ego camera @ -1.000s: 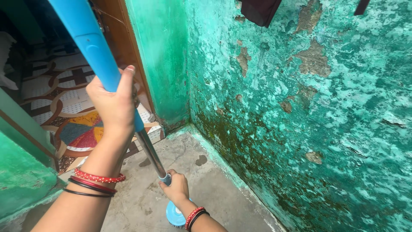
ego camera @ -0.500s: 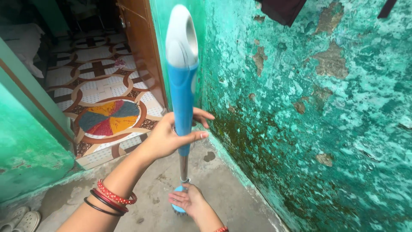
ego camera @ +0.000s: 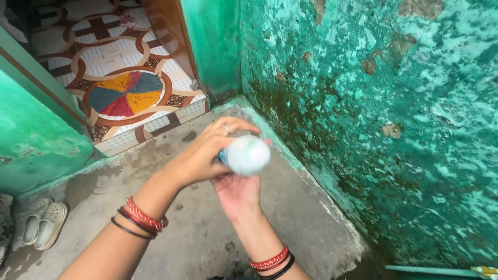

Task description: Assembling a cleaning mop by connecting the handle segments and brush head.

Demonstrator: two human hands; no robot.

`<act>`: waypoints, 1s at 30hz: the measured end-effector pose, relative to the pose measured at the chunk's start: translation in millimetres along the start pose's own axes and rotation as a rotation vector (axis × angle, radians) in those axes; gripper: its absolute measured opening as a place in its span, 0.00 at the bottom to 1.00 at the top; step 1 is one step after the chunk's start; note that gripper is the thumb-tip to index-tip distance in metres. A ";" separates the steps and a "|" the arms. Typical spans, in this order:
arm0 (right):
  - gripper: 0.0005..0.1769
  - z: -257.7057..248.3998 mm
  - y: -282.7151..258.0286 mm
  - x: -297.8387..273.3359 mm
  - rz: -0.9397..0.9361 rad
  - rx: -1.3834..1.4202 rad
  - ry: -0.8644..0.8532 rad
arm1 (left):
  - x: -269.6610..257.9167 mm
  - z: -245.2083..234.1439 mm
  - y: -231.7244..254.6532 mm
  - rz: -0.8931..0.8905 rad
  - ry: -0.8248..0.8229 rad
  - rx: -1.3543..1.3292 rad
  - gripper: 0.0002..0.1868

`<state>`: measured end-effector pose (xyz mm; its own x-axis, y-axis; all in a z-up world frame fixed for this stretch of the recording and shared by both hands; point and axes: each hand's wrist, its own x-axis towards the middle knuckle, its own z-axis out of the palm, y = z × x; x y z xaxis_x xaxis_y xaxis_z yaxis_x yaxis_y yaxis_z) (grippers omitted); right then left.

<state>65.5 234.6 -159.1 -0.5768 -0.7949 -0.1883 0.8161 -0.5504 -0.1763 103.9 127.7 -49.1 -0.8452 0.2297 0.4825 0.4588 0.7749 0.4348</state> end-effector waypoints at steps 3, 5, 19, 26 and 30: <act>0.26 8.5 13.5 -6.4 -0.033 -0.045 -0.014 | -21.4 -3.4 12.2 -0.043 -0.036 0.049 0.41; 0.26 -56.0 25.8 6.6 -0.059 -0.259 -0.056 | -40.1 -4.2 20.3 -0.083 -0.020 0.033 0.40; 0.12 -133.8 86.9 101.9 0.252 -0.201 0.021 | -139.8 -25.1 35.0 -0.296 0.213 -0.301 0.10; 0.09 -58.7 98.0 108.0 0.238 -0.318 0.120 | -153.2 -40.1 12.7 -0.429 0.349 -0.298 0.06; 0.07 -128.7 101.7 217.1 0.234 -0.299 0.000 | -153.7 -29.0 -29.0 -0.568 0.401 -0.214 0.08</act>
<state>18.6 38.9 -342.2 -0.3763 -0.8901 -0.2573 0.8790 -0.2551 -0.4029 228.5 52.9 -113.8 -0.8225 -0.4391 0.3616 0.0571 0.5689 0.8205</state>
